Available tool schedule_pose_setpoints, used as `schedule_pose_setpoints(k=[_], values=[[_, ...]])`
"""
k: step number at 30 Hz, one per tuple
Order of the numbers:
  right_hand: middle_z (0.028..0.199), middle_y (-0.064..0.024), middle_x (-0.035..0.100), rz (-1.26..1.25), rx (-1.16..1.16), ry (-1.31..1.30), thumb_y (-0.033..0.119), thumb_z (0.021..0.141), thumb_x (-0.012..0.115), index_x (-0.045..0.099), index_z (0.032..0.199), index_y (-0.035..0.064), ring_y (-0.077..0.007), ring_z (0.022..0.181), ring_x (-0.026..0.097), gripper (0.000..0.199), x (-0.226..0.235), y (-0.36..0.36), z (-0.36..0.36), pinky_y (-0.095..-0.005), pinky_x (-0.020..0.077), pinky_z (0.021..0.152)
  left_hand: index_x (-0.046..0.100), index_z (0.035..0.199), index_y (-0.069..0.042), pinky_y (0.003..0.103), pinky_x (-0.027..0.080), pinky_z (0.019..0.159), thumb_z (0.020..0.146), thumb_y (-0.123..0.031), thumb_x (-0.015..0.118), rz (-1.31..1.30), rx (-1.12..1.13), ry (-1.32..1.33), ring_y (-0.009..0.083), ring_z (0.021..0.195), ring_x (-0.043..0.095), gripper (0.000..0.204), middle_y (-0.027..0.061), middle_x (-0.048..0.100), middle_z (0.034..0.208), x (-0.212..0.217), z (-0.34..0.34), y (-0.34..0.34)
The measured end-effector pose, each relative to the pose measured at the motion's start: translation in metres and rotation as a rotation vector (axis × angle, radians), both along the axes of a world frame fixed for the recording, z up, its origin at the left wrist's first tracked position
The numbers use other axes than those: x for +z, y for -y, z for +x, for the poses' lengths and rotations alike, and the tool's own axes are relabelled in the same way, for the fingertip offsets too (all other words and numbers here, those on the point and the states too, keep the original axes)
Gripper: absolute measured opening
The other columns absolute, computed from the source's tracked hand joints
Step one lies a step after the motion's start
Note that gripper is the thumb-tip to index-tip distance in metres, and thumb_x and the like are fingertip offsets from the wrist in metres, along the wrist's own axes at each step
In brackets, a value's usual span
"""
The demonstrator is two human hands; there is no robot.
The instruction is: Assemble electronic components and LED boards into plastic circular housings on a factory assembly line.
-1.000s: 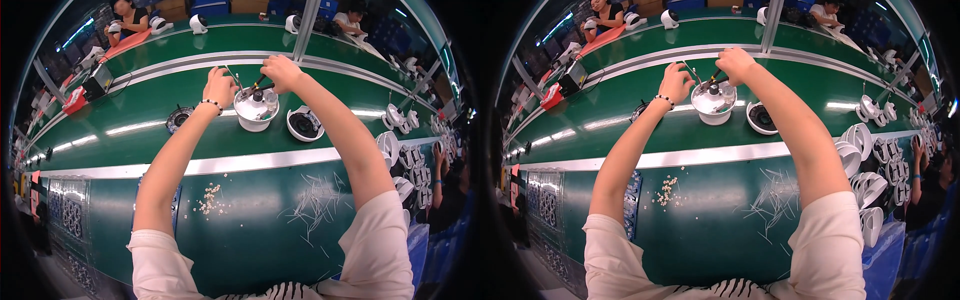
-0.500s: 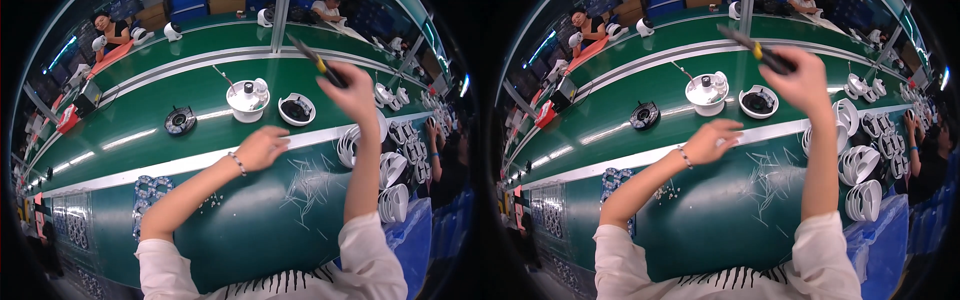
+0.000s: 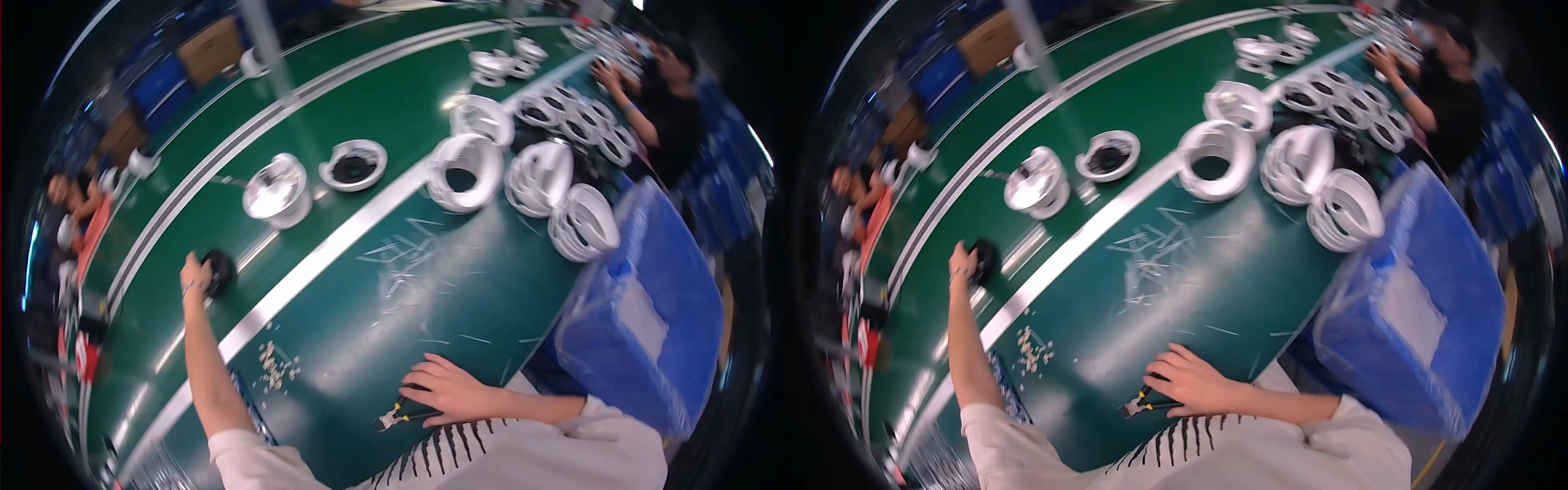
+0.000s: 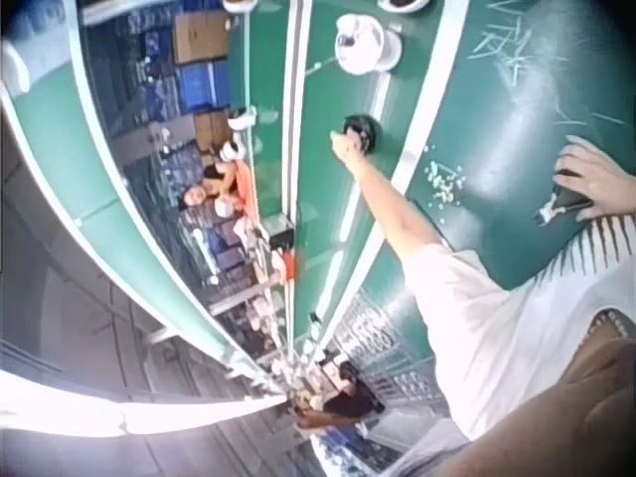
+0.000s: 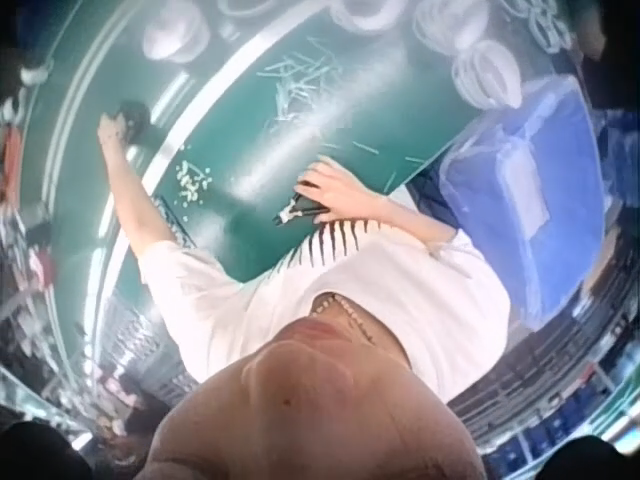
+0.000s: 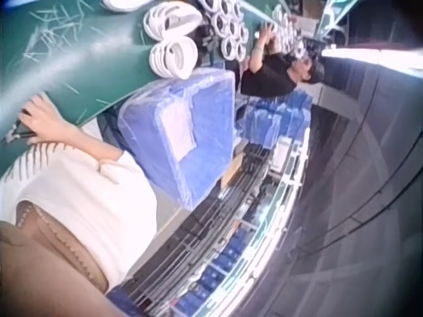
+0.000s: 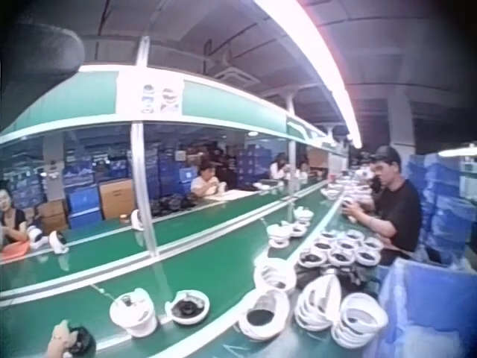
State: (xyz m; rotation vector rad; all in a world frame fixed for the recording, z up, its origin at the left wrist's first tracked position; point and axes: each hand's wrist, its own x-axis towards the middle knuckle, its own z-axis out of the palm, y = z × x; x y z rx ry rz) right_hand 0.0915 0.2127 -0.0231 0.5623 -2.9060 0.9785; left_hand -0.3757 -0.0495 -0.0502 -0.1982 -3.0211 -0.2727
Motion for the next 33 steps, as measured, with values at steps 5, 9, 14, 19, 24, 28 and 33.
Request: schedule_pose_setpoints(k=[5, 9, 14, 19, 24, 28, 33], values=[[0.098, -0.0087, 0.055, -0.014, -0.402, -0.472, 0.036, 0.061, 0.071, 0.058, 0.087, 0.0076, -0.0274, 0.088, 0.051, 0.041, 0.028, -0.071, -0.018, -0.0414, 0.0373, 0.081, 0.058, 0.089, -0.006, 0.039, 0.047, 0.072, 0.068, -0.027, 0.069, -0.011, -0.029, -0.143, 0.0298, 0.081, 0.060, 0.032, 0.0144, 0.063, 0.083, -0.002, -0.012, 0.005], [0.077, -0.0079, 0.058, 0.054, -0.999, -0.694, 0.009, 0.064, 0.070, 0.061, 0.079, 0.0050, -0.0200, 0.066, 0.055, 0.018, 0.046, -0.158, -0.041, -0.0277, 0.0446, 0.056, 0.058, 0.095, -0.001, 0.032, 0.046, 0.066, 0.073, -0.012, 0.064, 0.312, -0.102, 0.041, 0.0203, 0.069, 0.058, 0.026, 0.0062, 0.060, 0.074, 0.001, 0.007, 0.025], [0.099, -0.0096, 0.054, 0.269, -0.976, -0.752, 0.003, 0.060, 0.066, 0.061, 0.091, 0.0069, -0.0279, 0.089, 0.052, 0.032, 0.064, -0.215, -0.121, -0.0353, 0.0439, 0.076, 0.053, 0.094, 0.002, 0.025, 0.040, 0.077, 0.080, 0.000, 0.051, 0.655, -0.289, 0.087, 0.0128, 0.082, 0.051, 0.014, 0.0063, 0.056, 0.088, 0.036, 0.100, 0.025], [0.075, -0.0097, 0.061, 0.354, -0.766, -0.711, 0.007, 0.062, 0.065, 0.063, 0.072, 0.0053, -0.0272, 0.072, 0.059, 0.010, 0.066, -0.259, -0.158, -0.0340, 0.0468, 0.067, 0.041, 0.118, 0.003, 0.026, 0.036, 0.088, 0.086, -0.006, 0.051, 0.994, -0.098, 0.214, 0.0153, 0.103, 0.047, 0.035, 0.0095, 0.049, 0.113, 0.062, 0.242, 0.027], [0.072, -0.0097, 0.062, 0.243, -0.788, -0.785, 0.003, 0.062, 0.068, 0.066, 0.074, 0.0052, -0.0236, 0.066, 0.060, 0.012, 0.102, -0.225, -0.126, -0.0303, 0.0476, 0.061, 0.042, 0.113, 0.000, 0.029, 0.042, 0.086, 0.082, 0.002, 0.048, 1.509, -0.056, 0.432, 0.0162, 0.099, 0.051, 0.032, 0.0084, 0.051, 0.108, 0.040, 0.350, 0.036], [0.069, -0.0058, 0.064, 0.047, -0.557, -0.547, 0.005, 0.065, 0.067, 0.066, 0.087, 0.0072, -0.0153, 0.054, 0.059, 0.023, 0.116, -0.134, -0.089, -0.0262, 0.0469, 0.052, 0.036, 0.122, -0.001, 0.037, 0.044, 0.087, 0.082, 0.006, 0.047, 1.711, 0.217, 0.282, 0.0239, 0.105, 0.049, 0.042, 0.0153, 0.047, 0.117, 0.026, 0.395, 0.014], [0.072, -0.0131, 0.061, 0.025, -0.211, -0.091, 0.013, 0.071, 0.060, 0.060, 0.083, 0.0055, -0.0304, 0.066, 0.060, 0.014, 0.063, -0.058, -0.043, -0.0391, 0.0489, 0.060, 0.035, 0.123, -0.001, 0.036, 0.046, 0.086, 0.084, 0.003, 0.047, 1.786, 0.110, 0.464, 0.0235, 0.103, 0.051, 0.041, 0.0134, 0.049, 0.115, 0.020, 0.399, -0.015]])
